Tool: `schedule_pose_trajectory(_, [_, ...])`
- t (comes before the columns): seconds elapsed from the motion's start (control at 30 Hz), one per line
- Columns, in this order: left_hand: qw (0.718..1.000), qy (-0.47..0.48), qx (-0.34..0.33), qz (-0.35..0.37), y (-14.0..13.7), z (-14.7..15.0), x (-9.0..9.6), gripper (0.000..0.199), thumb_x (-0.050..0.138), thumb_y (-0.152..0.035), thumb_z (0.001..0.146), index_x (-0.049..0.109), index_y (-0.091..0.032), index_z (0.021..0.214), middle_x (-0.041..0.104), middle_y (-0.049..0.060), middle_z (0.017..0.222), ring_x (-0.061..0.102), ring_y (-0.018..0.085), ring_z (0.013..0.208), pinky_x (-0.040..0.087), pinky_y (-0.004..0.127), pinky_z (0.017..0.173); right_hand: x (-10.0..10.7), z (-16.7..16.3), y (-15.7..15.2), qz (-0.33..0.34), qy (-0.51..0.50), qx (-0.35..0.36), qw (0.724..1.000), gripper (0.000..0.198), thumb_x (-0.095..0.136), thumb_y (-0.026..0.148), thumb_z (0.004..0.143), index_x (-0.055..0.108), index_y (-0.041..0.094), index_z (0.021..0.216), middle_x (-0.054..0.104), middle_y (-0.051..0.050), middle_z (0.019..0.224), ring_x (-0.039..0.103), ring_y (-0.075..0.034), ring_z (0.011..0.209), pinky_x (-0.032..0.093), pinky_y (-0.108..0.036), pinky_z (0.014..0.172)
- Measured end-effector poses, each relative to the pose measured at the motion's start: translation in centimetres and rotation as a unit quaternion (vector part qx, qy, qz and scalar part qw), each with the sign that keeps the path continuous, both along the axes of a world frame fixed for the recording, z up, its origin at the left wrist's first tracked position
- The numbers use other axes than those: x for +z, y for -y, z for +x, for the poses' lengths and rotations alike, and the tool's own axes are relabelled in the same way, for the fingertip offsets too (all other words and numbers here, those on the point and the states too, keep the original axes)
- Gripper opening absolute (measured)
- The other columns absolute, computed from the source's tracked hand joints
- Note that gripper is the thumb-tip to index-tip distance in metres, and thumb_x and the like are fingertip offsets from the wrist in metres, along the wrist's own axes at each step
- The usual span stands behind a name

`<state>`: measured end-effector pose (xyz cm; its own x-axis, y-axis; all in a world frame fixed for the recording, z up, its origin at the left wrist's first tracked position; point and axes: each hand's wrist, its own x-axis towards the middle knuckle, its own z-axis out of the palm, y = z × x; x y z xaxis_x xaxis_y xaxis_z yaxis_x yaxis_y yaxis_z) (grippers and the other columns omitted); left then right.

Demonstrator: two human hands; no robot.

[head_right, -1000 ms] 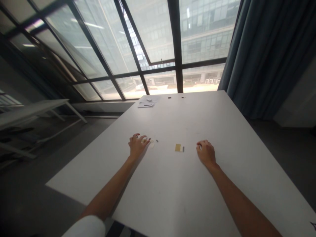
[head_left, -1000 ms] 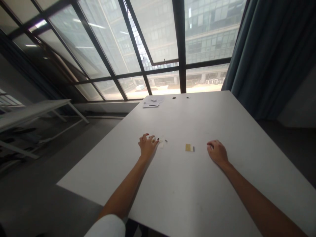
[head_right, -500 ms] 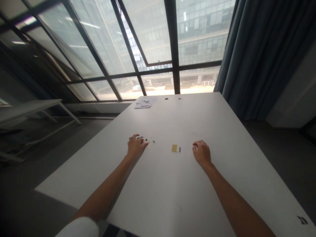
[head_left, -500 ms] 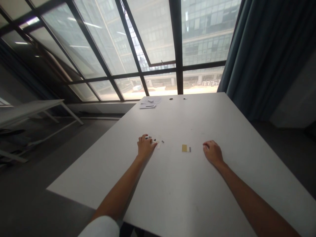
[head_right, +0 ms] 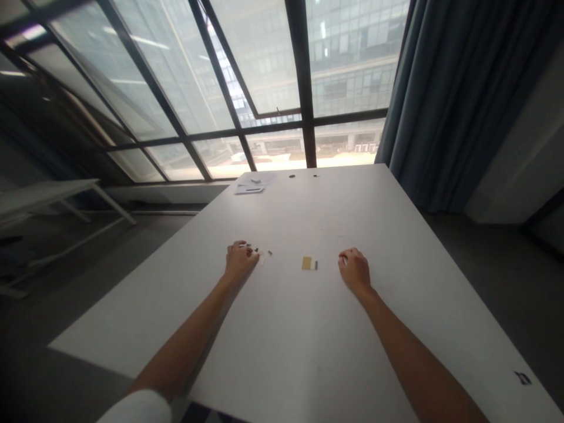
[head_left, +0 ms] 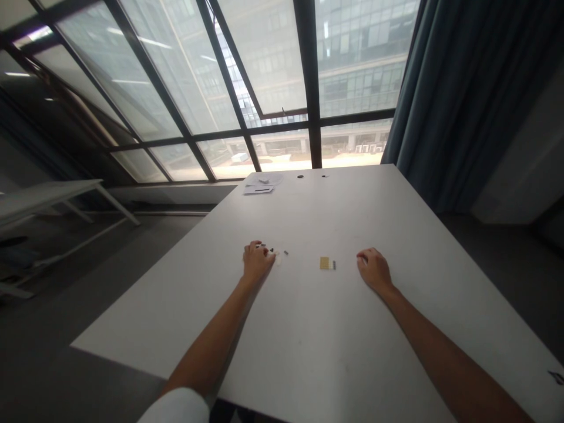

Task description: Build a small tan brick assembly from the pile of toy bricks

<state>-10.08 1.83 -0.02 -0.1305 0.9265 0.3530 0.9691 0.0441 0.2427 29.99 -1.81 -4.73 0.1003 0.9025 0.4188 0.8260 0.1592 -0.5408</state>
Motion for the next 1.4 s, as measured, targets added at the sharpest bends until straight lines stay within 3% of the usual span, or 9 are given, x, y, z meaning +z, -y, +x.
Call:
schedule_pose_trajectory(0.33, [0.992,0.052,-0.077,0.088,0.8,1.1,1.3,0.021,0.069,-0.032,0.079,0.071,-0.022,0.097,0.059,0.009,0.125,0.052,0.027,0.114,0.043,0.044,0.106,0.0,-0.2,-0.2,-0.001,-0.008,-0.004,1.000,0.018,0.052,0.020,0.085,0.070,0.018,0.088,0.066,-0.007,0.093,0.059,-0.020,0.089,0.043,-0.033,0.086])
schedule_pose_trajectory(0.63, [0.949,0.147,-0.252,0.120,3.7,8.6,2.2,0.024,0.065,-0.027,0.084,0.066,-0.022,0.107,0.064,0.009,0.118,0.056,0.025,0.113,0.053,0.039,0.090,0.3,-0.3,0.0,0.001,-0.014,-0.005,1.000,0.019,0.052,0.020,0.085,0.070,0.017,0.088,0.066,-0.007,0.094,0.059,-0.020,0.088,0.043,-0.032,0.085])
schedule_pose_trajectory(0.87, [0.902,0.173,-0.382,0.098,6.2,13.6,-0.1,0.028,0.069,-0.020,0.080,0.067,-0.022,0.107,0.066,0.009,0.112,0.058,0.023,0.108,0.051,0.042,0.097,0.7,-0.3,0.0,0.020,-0.036,-0.003,0.999,0.018,0.053,0.021,0.085,0.071,0.017,0.087,0.065,-0.007,0.093,0.058,-0.020,0.085,0.044,-0.033,0.084])
schedule_pose_trajectory(1.2, [0.865,0.194,-0.457,0.072,6.7,13.8,0.0,0.029,0.071,-0.022,0.080,0.069,-0.024,0.109,0.068,0.009,0.112,0.059,0.023,0.106,0.050,0.042,0.095,2.0,-1.1,0.9,0.050,-0.029,0.018,0.998,0.016,0.058,0.024,0.085,0.072,0.021,0.092,0.064,-0.007,0.101,0.054,-0.023,0.099,0.037,-0.037,0.089])
schedule_pose_trajectory(1.4, [0.853,0.227,-0.467,0.053,6.6,13.7,-0.6,0.029,0.069,-0.019,0.081,0.067,-0.022,0.110,0.071,0.006,0.094,0.061,0.021,0.094,0.051,0.038,0.086,2.6,-1.4,1.3,0.077,-0.026,0.022,0.996,0.015,0.058,0.023,0.086,0.071,0.021,0.093,0.064,-0.006,0.102,0.053,-0.023,0.101,0.035,-0.037,0.091])
